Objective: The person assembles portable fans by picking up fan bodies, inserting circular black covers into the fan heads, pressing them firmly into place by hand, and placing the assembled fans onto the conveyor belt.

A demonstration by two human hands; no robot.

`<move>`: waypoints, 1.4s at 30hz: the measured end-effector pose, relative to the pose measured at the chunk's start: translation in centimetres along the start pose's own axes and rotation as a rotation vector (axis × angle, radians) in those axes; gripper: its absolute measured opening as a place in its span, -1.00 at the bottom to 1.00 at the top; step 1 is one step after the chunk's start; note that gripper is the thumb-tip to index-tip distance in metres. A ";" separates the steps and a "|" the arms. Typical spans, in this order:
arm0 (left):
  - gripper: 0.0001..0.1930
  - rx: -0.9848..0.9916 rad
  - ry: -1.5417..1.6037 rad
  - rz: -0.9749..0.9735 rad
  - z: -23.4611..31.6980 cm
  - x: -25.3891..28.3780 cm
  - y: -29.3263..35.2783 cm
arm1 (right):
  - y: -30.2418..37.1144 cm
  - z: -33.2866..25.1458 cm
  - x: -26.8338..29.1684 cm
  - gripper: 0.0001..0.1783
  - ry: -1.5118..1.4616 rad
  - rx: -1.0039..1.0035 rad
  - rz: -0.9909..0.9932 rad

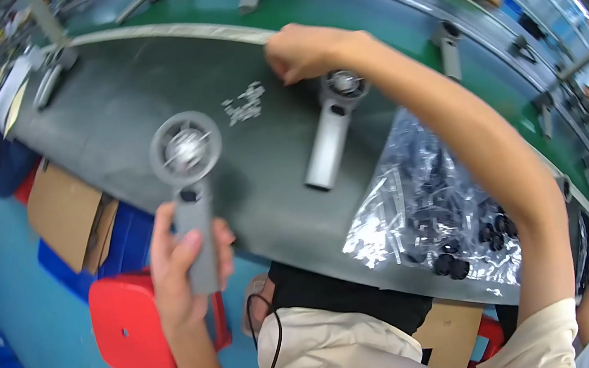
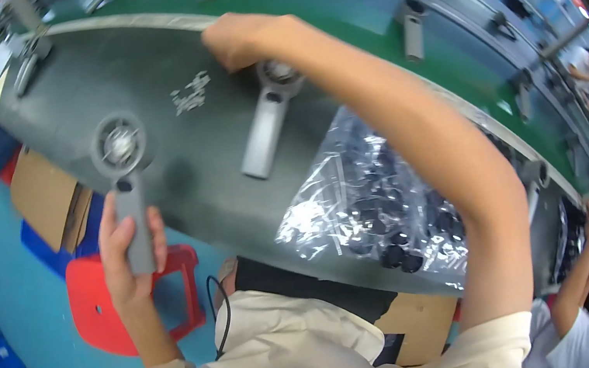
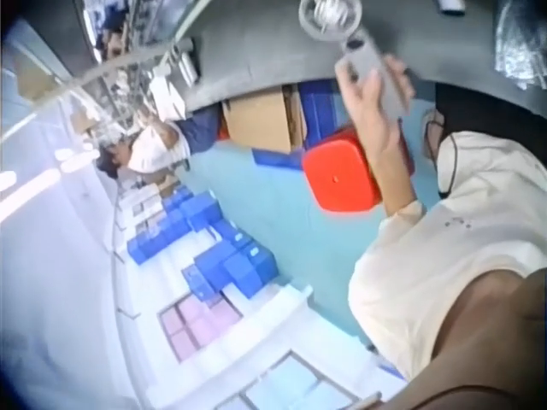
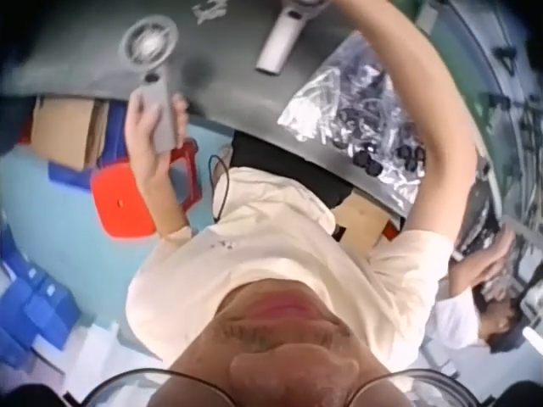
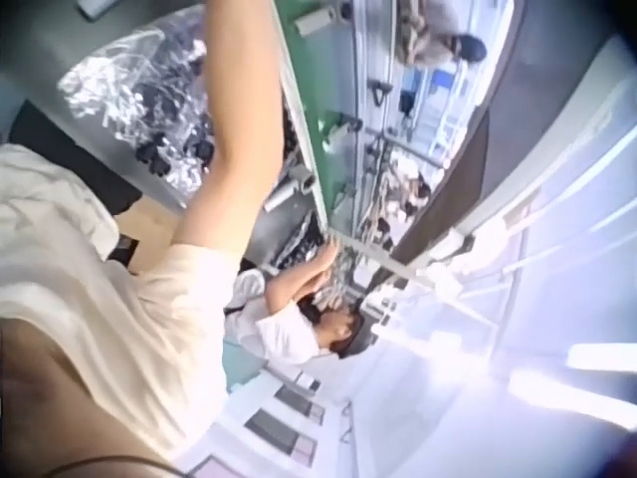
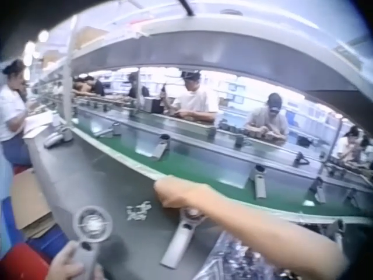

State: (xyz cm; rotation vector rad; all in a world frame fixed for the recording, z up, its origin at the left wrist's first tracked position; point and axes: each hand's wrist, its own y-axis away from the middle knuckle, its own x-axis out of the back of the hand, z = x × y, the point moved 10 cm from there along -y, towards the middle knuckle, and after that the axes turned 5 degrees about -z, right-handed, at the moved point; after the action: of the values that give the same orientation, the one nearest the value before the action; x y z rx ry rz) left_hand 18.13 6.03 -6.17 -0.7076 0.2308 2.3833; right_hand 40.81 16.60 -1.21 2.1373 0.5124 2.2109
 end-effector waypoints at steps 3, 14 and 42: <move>-0.66 0.009 -0.014 -0.047 -0.2 -1.7 -0.7 | 0.6 0.7 0.6 -0.83 -0.184 -0.024 -0.005; -0.69 0.024 -0.064 -0.089 -0.7 -4.7 -1.2 | 3.0 1.2 5.2 -0.80 -0.206 -0.004 0.261; -0.61 -0.069 -0.253 -0.164 -3.2 -13.1 1.7 | 24.1 -10.3 7.4 -0.86 -0.307 -0.074 0.784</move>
State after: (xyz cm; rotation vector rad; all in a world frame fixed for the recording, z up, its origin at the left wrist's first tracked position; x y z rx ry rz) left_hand 27.05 -3.25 -1.75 -0.4308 -0.0161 2.3033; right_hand 35.37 -6.65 11.88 2.8907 -0.5043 2.0232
